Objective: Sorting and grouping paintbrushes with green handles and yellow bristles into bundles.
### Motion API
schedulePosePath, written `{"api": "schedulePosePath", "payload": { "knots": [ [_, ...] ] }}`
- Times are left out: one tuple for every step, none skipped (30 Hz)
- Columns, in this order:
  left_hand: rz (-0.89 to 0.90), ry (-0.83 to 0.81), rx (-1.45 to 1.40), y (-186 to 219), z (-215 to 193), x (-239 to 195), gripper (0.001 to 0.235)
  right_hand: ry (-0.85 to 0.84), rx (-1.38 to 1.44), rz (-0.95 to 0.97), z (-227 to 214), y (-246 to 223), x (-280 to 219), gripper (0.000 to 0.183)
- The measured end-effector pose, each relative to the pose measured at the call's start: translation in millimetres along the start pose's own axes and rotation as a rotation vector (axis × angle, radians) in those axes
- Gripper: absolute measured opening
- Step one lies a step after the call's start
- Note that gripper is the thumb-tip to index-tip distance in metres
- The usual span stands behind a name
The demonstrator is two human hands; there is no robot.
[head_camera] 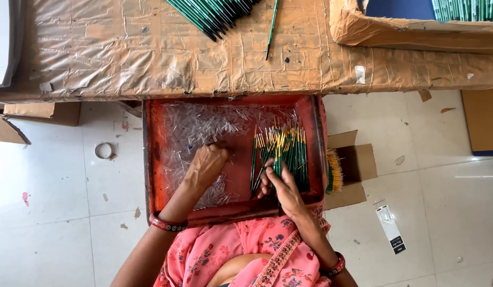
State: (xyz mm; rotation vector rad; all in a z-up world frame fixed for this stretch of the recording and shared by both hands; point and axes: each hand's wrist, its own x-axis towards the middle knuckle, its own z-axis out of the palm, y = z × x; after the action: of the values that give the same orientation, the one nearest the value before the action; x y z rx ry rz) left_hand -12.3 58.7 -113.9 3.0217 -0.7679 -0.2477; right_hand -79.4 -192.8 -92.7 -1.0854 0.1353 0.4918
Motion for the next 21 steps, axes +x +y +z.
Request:
{"api": "schedulePosePath", "payload": {
  "knots": [
    [-0.001, 0.002, 0.002, -1.6, -6.0, 0.5, 0.013, -0.002, -0.001, -0.002, 0.9, -2.1, 0.3, 0.020],
    [0.033, 0.015, -0.013, -2.0, -11.5, 0.3, 0.015, -0.028, -0.012, 0.034, 1.6, -3.8, -0.9, 0.020],
    [0.066, 0.029, -0.028, -2.4, -16.7, 0.3, 0.018, -0.054, -0.023, 0.070, 2.1, -5.4, -2.0, 0.019],
    [0.066, 0.029, -0.028, -2.8, -11.7, 1.0, 0.018, -0.054, -0.023, 0.070, 1.4, -3.6, -1.8, 0.019],
    [0.080, -0.040, 0.030, -3.2, -6.6, 1.9, 0.012, -0.070, -0.049, 0.089, 0.7, -1.9, -1.6, 0.020],
    [0.095, -0.109, 0.089, -4.0, -1.9, 3.4, 0.009, -0.085, -0.075, 0.108, 0.2, -0.3, -0.9, 0.020],
    [0.096, -0.109, 0.090, -4.3, -3.2, 5.5, 0.009, -0.084, -0.075, 0.106, -0.8, 0.9, 0.4, 0.020],
    [0.115, -0.097, 0.079, -4.0, -4.2, 6.7, 0.009, -0.101, -0.097, 0.100, -1.7, 2.6, 1.0, 0.021],
    [0.134, -0.085, 0.069, -3.7, -5.1, 7.9, 0.008, -0.118, -0.119, 0.094, -2.8, 4.3, 1.6, 0.022],
    [0.137, -0.086, 0.068, -4.2, -1.6, 8.1, 0.008, -0.115, -0.117, 0.094, -2.2, 3.0, 0.9, 0.022],
    [0.136, -0.094, 0.078, -4.7, 1.9, 8.3, 0.009, -0.090, -0.096, 0.109, -1.6, 1.7, 0.3, 0.022],
    [0.135, -0.100, 0.087, -5.0, 5.4, 8.9, 0.010, -0.064, -0.076, 0.124, -1.4, 0.0, -0.2, 0.023],
    [0.138, -0.101, 0.087, -2.6, 4.6, 4.4, 0.010, -0.061, -0.075, 0.123, -2.1, -0.3, -1.0, 0.023],
    [0.121, -0.012, 0.073, -0.6, 3.5, -0.3, 0.009, -0.026, -0.066, 0.101, -2.7, -0.9, -1.0, 0.025],
    [0.103, 0.077, 0.059, 1.2, 2.3, -5.2, 0.013, 0.010, -0.057, 0.078, -2.9, -1.5, -1.1, 0.028],
    [0.103, 0.079, 0.060, 3.5, 10.3, -6.9, 0.013, 0.009, -0.058, 0.076, -4.0, -3.9, -2.0, 0.028],
    [0.059, 0.036, 0.034, 5.9, 18.0, -8.6, 0.011, 0.055, -0.060, 0.054, -5.0, -6.5, -2.9, 0.028],
    [0.015, -0.005, 0.010, 7.4, 25.4, -10.1, 0.009, 0.100, -0.061, 0.030, -5.6, -9.1, -3.2, 0.029],
    [0.014, -0.002, 0.013, 8.9, 30.9, -12.1, 0.009, 0.098, -0.061, 0.027, -4.3, -13.5, -3.4, 0.029],
    [0.023, 0.097, 0.032, 10.4, 36.3, -13.7, 0.008, 0.126, -0.102, 0.004, -3.1, -17.9, -3.7, 0.031],
    [0.031, 0.196, 0.050, 11.9, 41.7, -15.3, 0.008, 0.154, -0.143, -0.018, -1.9, -22.4, -4.2, 0.033]
  ]
}}
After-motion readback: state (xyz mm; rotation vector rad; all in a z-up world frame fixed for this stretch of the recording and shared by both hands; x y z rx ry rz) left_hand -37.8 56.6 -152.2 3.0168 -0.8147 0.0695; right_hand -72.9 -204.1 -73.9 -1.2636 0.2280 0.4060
